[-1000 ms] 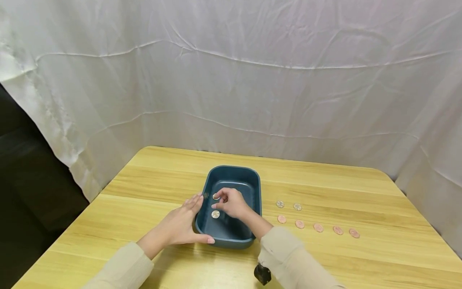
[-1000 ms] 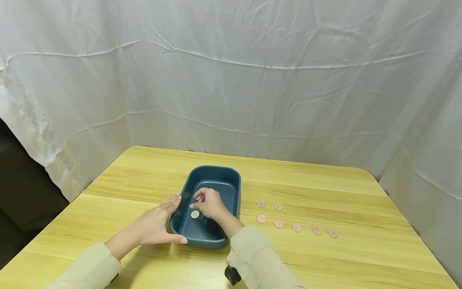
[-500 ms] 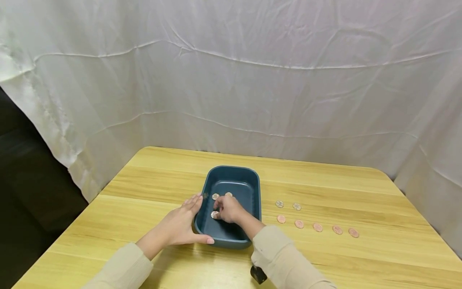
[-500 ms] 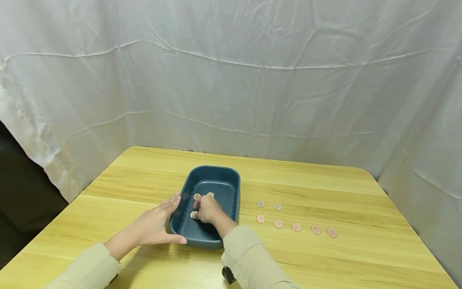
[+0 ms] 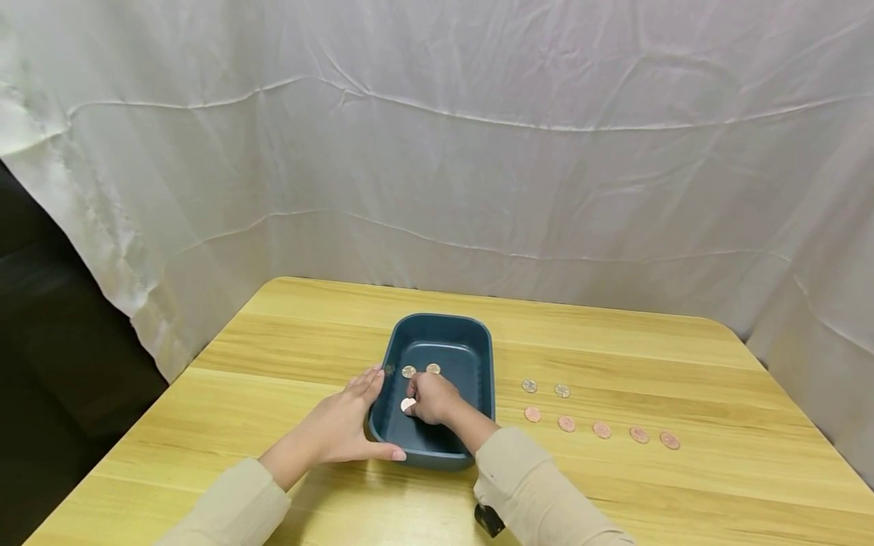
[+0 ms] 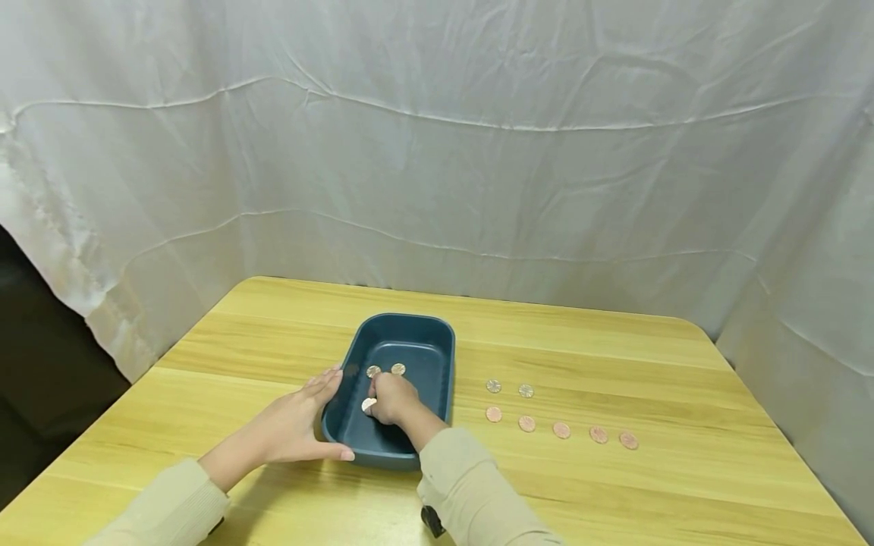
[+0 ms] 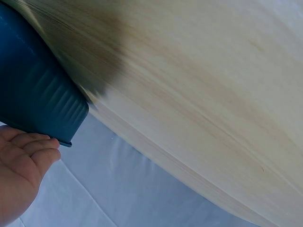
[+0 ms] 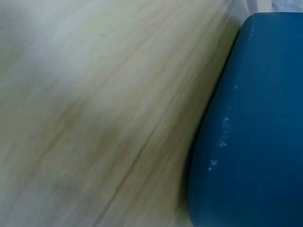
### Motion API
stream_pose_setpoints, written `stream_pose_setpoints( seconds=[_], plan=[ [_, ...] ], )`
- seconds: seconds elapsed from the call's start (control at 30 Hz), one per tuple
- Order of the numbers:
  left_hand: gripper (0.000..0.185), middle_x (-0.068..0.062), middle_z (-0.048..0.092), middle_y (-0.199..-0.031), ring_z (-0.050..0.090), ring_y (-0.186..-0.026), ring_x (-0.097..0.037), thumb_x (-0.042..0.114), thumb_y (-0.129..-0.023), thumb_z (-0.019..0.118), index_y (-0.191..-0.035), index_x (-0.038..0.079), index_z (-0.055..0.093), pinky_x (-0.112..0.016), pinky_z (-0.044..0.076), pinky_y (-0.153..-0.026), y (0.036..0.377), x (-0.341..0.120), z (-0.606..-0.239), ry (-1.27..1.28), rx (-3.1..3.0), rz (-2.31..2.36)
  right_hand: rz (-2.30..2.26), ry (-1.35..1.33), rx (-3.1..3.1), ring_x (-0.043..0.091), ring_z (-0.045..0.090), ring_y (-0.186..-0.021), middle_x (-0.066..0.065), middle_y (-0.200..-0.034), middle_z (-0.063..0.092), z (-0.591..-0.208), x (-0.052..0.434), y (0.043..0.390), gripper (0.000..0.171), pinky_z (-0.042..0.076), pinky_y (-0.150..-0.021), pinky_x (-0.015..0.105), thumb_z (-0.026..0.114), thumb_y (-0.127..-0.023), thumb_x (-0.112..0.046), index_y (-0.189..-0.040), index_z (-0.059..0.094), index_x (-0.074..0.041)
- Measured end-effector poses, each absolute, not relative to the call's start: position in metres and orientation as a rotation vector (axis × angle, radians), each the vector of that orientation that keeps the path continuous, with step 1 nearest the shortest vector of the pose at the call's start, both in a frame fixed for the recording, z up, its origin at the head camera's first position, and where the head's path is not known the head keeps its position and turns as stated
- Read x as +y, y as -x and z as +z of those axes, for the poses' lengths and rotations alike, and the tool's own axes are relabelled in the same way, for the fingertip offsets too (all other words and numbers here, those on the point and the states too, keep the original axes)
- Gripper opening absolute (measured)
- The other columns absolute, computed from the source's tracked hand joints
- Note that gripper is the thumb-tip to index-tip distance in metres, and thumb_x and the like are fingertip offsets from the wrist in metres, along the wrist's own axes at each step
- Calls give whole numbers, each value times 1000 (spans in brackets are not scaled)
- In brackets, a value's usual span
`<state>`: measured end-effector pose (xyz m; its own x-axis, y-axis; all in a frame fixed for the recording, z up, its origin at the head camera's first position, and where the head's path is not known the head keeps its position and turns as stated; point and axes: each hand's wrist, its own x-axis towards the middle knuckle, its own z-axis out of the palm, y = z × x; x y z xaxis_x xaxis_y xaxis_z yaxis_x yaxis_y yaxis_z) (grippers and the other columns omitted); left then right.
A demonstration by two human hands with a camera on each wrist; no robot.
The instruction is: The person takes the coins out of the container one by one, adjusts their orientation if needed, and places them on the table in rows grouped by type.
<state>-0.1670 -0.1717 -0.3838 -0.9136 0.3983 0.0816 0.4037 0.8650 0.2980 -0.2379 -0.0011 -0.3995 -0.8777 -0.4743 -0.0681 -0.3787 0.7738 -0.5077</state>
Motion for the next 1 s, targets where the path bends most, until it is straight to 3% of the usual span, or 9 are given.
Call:
stream_pose_setpoints(
  seconds=[0.43, 1.0],
  plan=[
    [116, -20, 26, -151, 29, -138, -36, 74, -64, 63, -144, -3, 28, -51, 40, -102, 166, -173, -382, 635, -3021, -503, -939, 687, 2747, 7, 46, -57, -1, -59, 54, -401, 6, 239, 17, 39, -54, 18, 71, -79, -5, -65, 60, -4],
    [116, -21, 27, -150, 30, -137, -36, 74, -63, 63, -143, -4, 29, -50, 40, -102, 167, -172, -383, 641, -3014, -488, -1171, 612, 2674, 9, 49, -58, 2, -68, 58, -382, 17, 230, 15, 41, -53, 20, 66, -83, -5, -68, 65, -1]
  ],
)
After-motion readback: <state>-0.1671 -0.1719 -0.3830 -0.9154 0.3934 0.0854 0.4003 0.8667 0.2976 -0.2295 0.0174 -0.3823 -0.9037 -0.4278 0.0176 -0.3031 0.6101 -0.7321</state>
